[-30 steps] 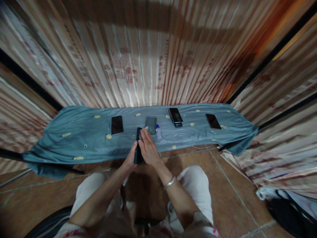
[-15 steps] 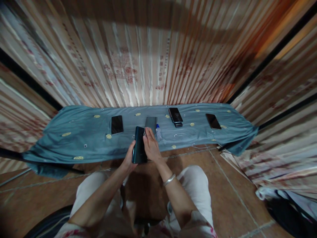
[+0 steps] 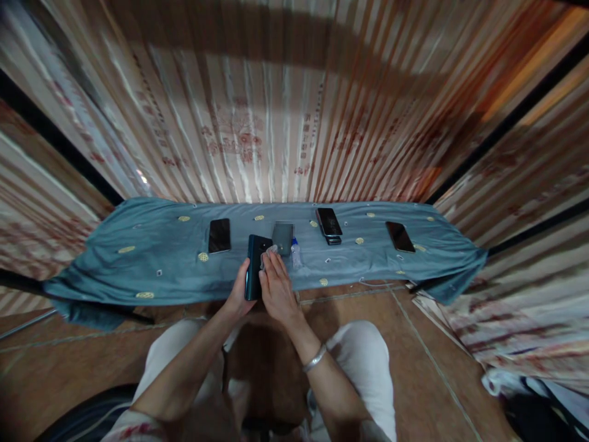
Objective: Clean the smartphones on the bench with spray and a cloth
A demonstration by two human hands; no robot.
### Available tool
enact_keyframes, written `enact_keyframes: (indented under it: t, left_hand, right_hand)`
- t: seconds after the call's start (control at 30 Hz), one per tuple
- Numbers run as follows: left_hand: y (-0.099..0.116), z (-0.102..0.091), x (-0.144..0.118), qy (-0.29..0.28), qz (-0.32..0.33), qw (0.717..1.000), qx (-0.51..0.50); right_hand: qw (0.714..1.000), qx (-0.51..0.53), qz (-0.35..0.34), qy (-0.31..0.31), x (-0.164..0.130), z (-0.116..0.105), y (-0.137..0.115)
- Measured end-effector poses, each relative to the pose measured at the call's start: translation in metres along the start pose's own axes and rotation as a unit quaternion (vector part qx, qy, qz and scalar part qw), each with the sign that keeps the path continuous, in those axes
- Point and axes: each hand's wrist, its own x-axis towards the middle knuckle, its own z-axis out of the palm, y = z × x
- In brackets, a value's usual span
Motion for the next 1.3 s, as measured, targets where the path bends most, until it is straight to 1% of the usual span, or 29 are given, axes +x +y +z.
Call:
enact_keyframes:
  t: [0.13,0.27,0.37,0.5,0.6,0.7,0.8,0.93,1.0,1.03,1.1,1.17,1.23,1.3]
  left_hand:
    - [-0.004,0.002,0.003,0.006,0.013,1.000,-0.002]
    - [-0.007,0.004,0.004,-0.003,0.025,1.000,-0.003]
    - [-0.012,0.005,0.005,-0.014,0.034,0.999,-0.007]
    - [-0.015,0.006,0.005,-0.004,0.023,1.000,-0.005]
    - [-0.014,0.006,0.003,-0.001,0.018,1.000,0.003]
    - [-0.010,0.003,0.004,-0.004,0.014,1.000,0.004]
    - [-0.007,0.000,0.006,-0.007,0.024,1.000,-0.003]
    - [-0.007,-0.008,0.008,-0.018,0.025,1.000,-0.001]
    - [-0.009,-0.011,0.006,-0.007,0.022,1.000,0.014]
    - [-0.011,-0.012,0.005,-0.001,0.031,0.999,0.023]
    - [-0.015,-0.012,0.002,-0.002,0.075,0.997,0.036]
    - [-0.018,-0.011,0.001,-0.022,0.111,0.993,0.040]
    - [-0.021,-0.009,0.003,-0.036,0.114,0.992,0.035]
    - [-0.021,-0.007,0.006,-0.037,0.107,0.993,0.029]
  right_hand:
    - [1.000,-0.003,-0.022,-0.013,-0.001,-0.002,-0.002]
    - [0.999,-0.007,-0.034,-0.022,0.001,-0.001,-0.003]
    - [1.000,-0.012,-0.015,-0.010,0.009,-0.002,0.000]
    - [1.000,-0.005,0.010,0.000,0.023,-0.005,0.007]
    - [0.999,0.004,0.032,0.003,0.026,-0.008,0.013]
    - [0.999,0.011,0.047,-0.003,0.018,-0.006,0.013]
    - [0.999,0.011,0.040,-0.009,0.003,-0.001,0.004]
    - [1.000,0.012,-0.005,-0.022,-0.018,0.003,-0.014]
    - [0.999,0.017,-0.034,-0.036,-0.022,0.002,-0.021]
    - [0.998,0.018,-0.048,-0.041,-0.021,0.001,-0.023]
    - [0.996,0.017,-0.071,-0.045,-0.015,0.000,-0.024]
    - [0.996,0.008,-0.080,-0.038,-0.004,-0.001,-0.020]
    - [0.997,-0.004,-0.075,-0.029,0.010,-0.002,-0.015]
    - [0.998,-0.009,-0.063,-0.029,0.022,-0.002,-0.009]
